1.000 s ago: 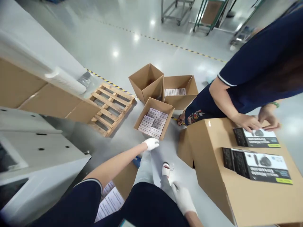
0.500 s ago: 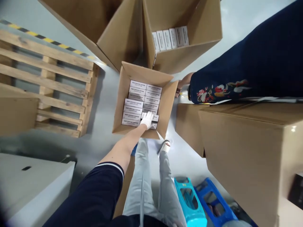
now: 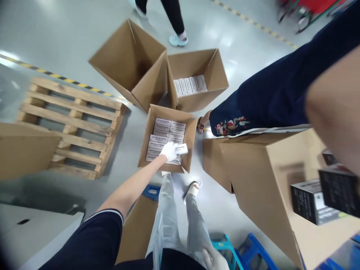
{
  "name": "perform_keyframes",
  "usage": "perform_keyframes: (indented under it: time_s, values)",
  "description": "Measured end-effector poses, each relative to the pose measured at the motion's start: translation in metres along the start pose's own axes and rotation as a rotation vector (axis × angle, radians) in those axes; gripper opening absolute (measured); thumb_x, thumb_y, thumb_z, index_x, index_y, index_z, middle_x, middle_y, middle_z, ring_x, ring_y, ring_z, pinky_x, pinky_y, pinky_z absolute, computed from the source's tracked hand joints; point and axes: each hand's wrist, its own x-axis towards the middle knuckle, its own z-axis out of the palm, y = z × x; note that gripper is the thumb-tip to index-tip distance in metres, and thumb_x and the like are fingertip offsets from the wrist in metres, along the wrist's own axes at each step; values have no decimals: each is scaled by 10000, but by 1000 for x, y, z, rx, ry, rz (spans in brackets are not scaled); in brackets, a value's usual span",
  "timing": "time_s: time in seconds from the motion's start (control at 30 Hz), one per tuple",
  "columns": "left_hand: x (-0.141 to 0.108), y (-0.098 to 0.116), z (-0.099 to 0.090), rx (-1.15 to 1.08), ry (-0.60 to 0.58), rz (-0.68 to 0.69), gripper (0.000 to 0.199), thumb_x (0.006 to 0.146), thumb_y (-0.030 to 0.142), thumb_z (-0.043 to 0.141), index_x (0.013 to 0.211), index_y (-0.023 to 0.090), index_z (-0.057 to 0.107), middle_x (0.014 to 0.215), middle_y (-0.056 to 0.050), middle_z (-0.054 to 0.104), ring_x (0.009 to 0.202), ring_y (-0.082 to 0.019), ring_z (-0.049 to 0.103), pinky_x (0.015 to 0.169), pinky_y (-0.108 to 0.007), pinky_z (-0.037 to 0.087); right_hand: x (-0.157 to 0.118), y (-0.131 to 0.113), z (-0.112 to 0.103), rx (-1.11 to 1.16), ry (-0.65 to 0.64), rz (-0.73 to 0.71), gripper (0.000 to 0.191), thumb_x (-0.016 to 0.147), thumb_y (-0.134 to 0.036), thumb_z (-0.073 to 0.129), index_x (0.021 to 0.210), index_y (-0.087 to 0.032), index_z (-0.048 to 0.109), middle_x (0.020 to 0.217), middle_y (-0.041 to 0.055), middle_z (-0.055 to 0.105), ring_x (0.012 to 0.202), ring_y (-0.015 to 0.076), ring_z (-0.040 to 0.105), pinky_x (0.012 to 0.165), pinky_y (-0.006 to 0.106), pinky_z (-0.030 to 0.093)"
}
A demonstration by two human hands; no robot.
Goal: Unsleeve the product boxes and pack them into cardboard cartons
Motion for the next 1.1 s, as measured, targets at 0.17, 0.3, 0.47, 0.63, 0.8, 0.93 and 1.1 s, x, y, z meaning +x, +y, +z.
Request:
perform_keyframes:
  time_s: [0.17, 0.3, 0.47, 0.63, 0.8, 0.93, 1.1]
  values:
    - [-128, 57, -81, -59, -100, 186, 685, 655, 466, 836, 1278, 217, 693, 1214, -63, 721, 1025, -266, 670, 877, -288, 519, 0, -36, -70, 23, 155, -236, 590, 867, -625, 516, 1258, -236, 725, 1380, 123, 672, 1342, 375, 586, 1197, 520, 416]
    - [-212, 149, -100, -203, -417, 405, 598, 603, 421, 863, 1171, 256, 776, 1076, 6, 790, 927, -250, 708, 784, -273, 536, -32, -82, -131, 97, 238, -568, 702, 840, -571, 658, 1431, -198, 587, 1559, 128, 502, 1468, 335, 440, 1265, 510, 292]
    - [-267, 269, -75, -337, -610, 423, 595, 585, 399, 908, 1138, 213, 791, 997, -14, 809, 873, -275, 713, 756, -318, 568, -82, -71, -152, 167, -285, -714, 868, 750, -405, 838, 1521, -231, 481, 1493, 113, 579, 1356, 349, 552, 1165, 539, 421]
    - [-304, 310, -29, -674, -161, 361, 645, 855, 551, 701, 1383, 184, 642, 1358, -125, 682, 1254, -285, 626, 1064, -385, 498, -108, 19, -169, 532, -226, -742, 683, 797, -492, 802, 1381, -200, 599, 1340, 114, 689, 1260, 352, 623, 1096, 511, 477]
    - [-336, 361, 66, -949, 44, 291, 1052, 907, 554, 661, 1669, 247, 3, 1666, -174, 319, 1507, -290, 381, 1187, -466, 398, -111, 101, -158, 1119, -126, -726, 615, 818, -529, 790, 1308, -211, 601, 1295, 115, 705, 1187, 317, 672, 1038, 478, 523]
    - [-352, 432, 106, -890, -12, 394, 1099, 843, 432, 752, 1660, 263, 36, 1595, -149, 442, 1425, -314, 484, 1182, -491, 410, -120, 136, -155, 1310, -124, -684, 614, 814, -514, 798, 1301, -204, 589, 1310, 128, 690, 1155, 308, 692, 1007, 476, 543]
    - [-349, 486, 80, -797, -379, 481, 925, 810, 362, 801, 1591, 235, 320, 1455, -142, 589, 1283, -326, 599, 1069, -463, 514, -136, 170, -171, 1346, -142, -747, 618, 815, -421, 779, 1359, -232, 553, 1275, 111, 699, 1093, 295, 716, 888, 419, 586]
